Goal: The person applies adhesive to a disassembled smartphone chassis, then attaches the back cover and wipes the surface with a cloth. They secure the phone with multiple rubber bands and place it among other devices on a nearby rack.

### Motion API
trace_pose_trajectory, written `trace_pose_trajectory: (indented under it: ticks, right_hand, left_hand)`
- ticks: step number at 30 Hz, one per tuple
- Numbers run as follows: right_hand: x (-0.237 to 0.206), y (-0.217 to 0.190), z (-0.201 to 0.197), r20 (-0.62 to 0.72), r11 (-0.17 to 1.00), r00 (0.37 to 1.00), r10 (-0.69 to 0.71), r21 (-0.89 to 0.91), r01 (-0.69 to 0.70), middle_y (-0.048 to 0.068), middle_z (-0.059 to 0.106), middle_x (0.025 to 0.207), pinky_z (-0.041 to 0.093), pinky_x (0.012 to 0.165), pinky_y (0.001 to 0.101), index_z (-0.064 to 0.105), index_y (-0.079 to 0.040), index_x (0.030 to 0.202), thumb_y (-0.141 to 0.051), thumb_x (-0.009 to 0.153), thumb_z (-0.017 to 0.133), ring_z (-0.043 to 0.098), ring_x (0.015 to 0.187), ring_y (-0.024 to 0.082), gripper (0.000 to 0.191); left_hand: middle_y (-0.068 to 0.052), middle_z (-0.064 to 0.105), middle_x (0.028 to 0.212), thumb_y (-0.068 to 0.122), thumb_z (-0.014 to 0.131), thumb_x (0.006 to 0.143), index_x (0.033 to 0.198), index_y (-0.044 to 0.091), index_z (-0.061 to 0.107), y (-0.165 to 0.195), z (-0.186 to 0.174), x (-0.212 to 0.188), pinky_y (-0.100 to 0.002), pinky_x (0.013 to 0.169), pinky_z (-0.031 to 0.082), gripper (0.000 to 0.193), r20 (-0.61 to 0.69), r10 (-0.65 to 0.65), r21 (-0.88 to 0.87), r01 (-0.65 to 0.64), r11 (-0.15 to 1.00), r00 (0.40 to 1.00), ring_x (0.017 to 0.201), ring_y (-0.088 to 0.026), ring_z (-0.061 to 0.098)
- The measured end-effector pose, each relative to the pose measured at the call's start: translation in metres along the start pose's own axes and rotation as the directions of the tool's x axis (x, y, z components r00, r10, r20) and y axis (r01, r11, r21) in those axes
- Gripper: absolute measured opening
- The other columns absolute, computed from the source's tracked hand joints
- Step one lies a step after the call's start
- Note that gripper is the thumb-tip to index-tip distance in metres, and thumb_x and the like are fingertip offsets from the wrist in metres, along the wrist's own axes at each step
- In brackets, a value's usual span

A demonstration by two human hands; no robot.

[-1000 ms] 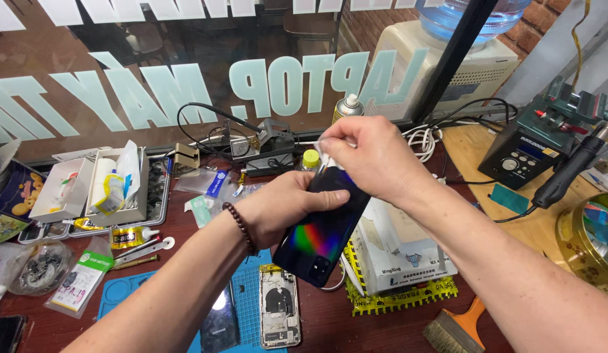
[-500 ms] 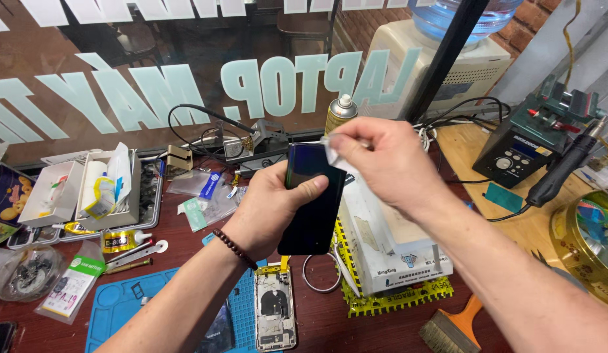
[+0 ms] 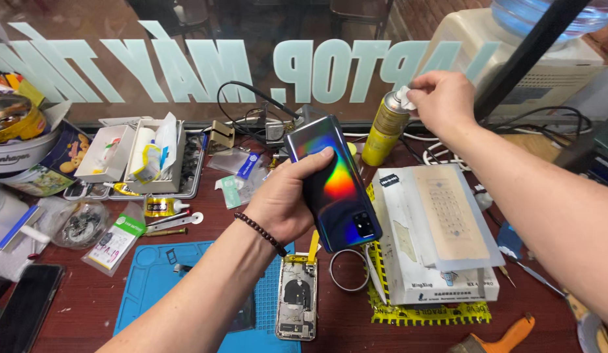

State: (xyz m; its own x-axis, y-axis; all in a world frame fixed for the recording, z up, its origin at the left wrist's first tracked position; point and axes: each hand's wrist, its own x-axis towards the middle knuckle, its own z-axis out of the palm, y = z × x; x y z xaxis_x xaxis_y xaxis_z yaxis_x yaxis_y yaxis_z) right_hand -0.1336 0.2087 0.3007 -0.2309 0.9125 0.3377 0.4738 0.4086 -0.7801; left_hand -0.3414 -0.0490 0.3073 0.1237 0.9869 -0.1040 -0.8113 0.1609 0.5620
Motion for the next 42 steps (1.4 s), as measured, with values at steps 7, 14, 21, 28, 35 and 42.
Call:
trace_pose_trajectory:
  ticks: [7,14,21,28,35,42]
  right_hand:
    - [0.039,0.027,0.036,0.091,0.716,0.888,-0.45,-0.558,0.42,0.017,0.072,0.098,0.054,0.082,0.0481,0.081,-0.009,0.099,-0.013,0.09,0.077,0.068,0.09,0.038,0.011]
    - [0.036,0.053,0.037,0.09,0.607,0.804,-0.587,-0.608,0.512,0.014,0.071,0.1,0.053,0.088,0.046,0.078,-0.008,0.097,-0.012,0.095,0.076,0.064,0.095,0.037,0.005]
    - [0.035,0.061,0.039,0.089,0.604,0.807,-0.584,-0.616,0.505,0.013,0.071,0.098,0.053,0.089,0.0454,0.078,-0.007,0.095,-0.011,0.095,0.077,0.064,0.095,0.036,0.004]
    - [0.017,-0.002,0.026,0.041,0.769,0.897,-0.441,-0.497,0.401,0.014,0.074,0.096,0.055,0.08,0.042,0.08,-0.006,0.102,-0.01,0.093,0.078,0.07,0.086,0.032,0.01]
    - [-0.077,-0.095,0.057,0.235,0.802,0.945,0.228,0.505,-0.319,0.003,0.076,0.084,0.054,0.057,0.0251,0.077,-0.002,0.097,-0.012,0.089,0.075,0.069,0.069,0.01,0.013]
    - [-0.164,-0.117,0.026,0.171,0.903,0.956,0.24,0.324,-0.284,0.003,0.076,0.079,0.05,0.058,0.0214,0.08,-0.002,0.093,-0.011,0.087,0.078,0.063,0.067,0.005,0.012]
  left_hand:
    - [-0.01,0.074,0.11,0.017,0.069,0.097,0.118,0.001,0.067,0.006,-0.019,0.019,-0.041,0.097,0.057,0.027,0.006,-0.031,-0.063,0.032,0.998,0.999,0.1,-0.021,0.072]
    - [-0.006,0.074,0.107,0.03,0.07,0.097,0.118,0.007,0.07,-0.008,-0.036,0.045,-0.043,0.094,0.056,0.031,0.007,-0.165,-0.244,0.162,0.956,0.986,0.097,-0.019,0.071]
    - [-0.005,0.074,0.111,0.03,0.069,0.1,0.124,0.008,0.071,-0.015,-0.036,0.054,-0.042,0.096,0.055,0.033,0.054,-0.169,-0.264,0.177,0.948,0.984,0.098,-0.018,0.069]
    - [-0.007,0.074,0.112,0.031,0.07,0.096,0.122,0.007,0.069,-0.005,-0.028,0.044,-0.046,0.097,0.055,0.035,0.005,-0.16,-0.229,0.157,0.961,0.987,0.101,-0.021,0.071]
    - [-0.009,0.075,0.111,0.026,0.069,0.095,0.118,0.007,0.068,-0.002,-0.026,0.048,-0.045,0.099,0.056,0.03,-0.043,0.007,-0.103,-0.012,0.995,0.999,0.102,-0.023,0.072]
    - [-0.008,0.074,0.103,0.026,0.07,0.095,0.108,0.007,0.069,0.007,-0.016,0.047,-0.046,0.096,0.058,0.023,-0.162,0.109,-0.161,-0.135,0.978,0.981,0.096,-0.023,0.072]
